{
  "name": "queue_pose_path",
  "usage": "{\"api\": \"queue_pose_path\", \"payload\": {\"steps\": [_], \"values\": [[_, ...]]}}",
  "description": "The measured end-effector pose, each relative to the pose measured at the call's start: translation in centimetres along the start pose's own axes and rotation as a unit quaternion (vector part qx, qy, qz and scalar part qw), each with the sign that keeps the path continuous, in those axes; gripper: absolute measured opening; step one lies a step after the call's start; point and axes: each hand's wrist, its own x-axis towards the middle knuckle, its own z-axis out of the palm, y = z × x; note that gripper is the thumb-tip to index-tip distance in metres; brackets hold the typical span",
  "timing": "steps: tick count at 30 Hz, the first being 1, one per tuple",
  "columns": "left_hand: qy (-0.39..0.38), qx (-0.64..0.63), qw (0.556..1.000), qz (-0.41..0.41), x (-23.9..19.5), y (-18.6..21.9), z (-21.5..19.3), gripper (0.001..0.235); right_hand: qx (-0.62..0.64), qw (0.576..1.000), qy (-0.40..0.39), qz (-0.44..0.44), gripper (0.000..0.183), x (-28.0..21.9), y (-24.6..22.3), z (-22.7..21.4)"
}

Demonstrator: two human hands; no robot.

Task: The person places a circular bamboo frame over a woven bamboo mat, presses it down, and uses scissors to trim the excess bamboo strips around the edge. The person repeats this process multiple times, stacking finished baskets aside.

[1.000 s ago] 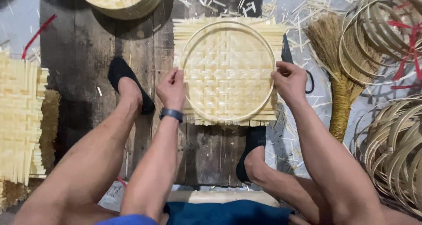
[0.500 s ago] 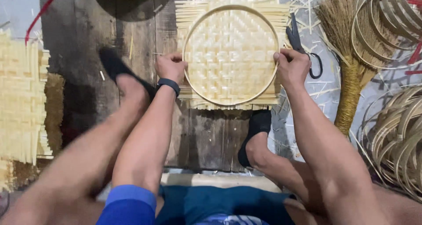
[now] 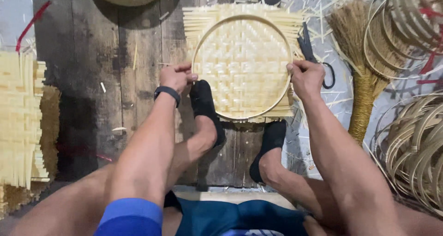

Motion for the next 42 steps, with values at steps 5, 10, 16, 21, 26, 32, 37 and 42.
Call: {"api": "queue_pose_path", "payload": {"steps": [5,10,16,21,26,32,37,42], "values": [[-0.051,-0.052,0.995,-0.069,1.0,-2.7,-0.2,0.038,-0.018,0.999,-0.022,-0.015,0.022,0.4,2.0,0.4],[-0.063,-0.042,0.997,-0.013,3.3,-5.7,-0.8,0.037,0.084,0.993,-0.069,0.046,0.020,-0.4,1.0,-0.1],[-0.038,0.037,0.996,-0.068,2.0,0.1,-0.9,0.056,-0.044,0.996,-0.043,-0.060,0.037,-1.8,-2.2,0.0],[0.064,0.286,0.914,0.280,-0.6,11.3,4.5,0.048,-0.149,0.901,-0.269,-0.306,0.087,-9.6,-11.0,4.2],[-0.115,0.327,0.813,0.469,6.8,9.8,11.5,0.030,-0.286,0.834,-0.188,-0.432,0.097,-14.0,-7.1,8.1],[-0.162,0.168,0.940,0.247,8.3,12.2,11.5,0.035,-0.201,0.876,-0.158,-0.409,0.083,-9.7,-9.9,7.4],[-0.129,0.328,0.842,0.409,7.0,11.5,11.2,0.035,-0.059,0.905,-0.128,-0.401,0.020,3.5,-11.1,5.5],[-0.173,0.419,0.866,0.212,6.6,14.7,11.9,0.049,-0.078,0.946,-0.185,-0.256,0.025,11.6,-10.9,6.5]]}}
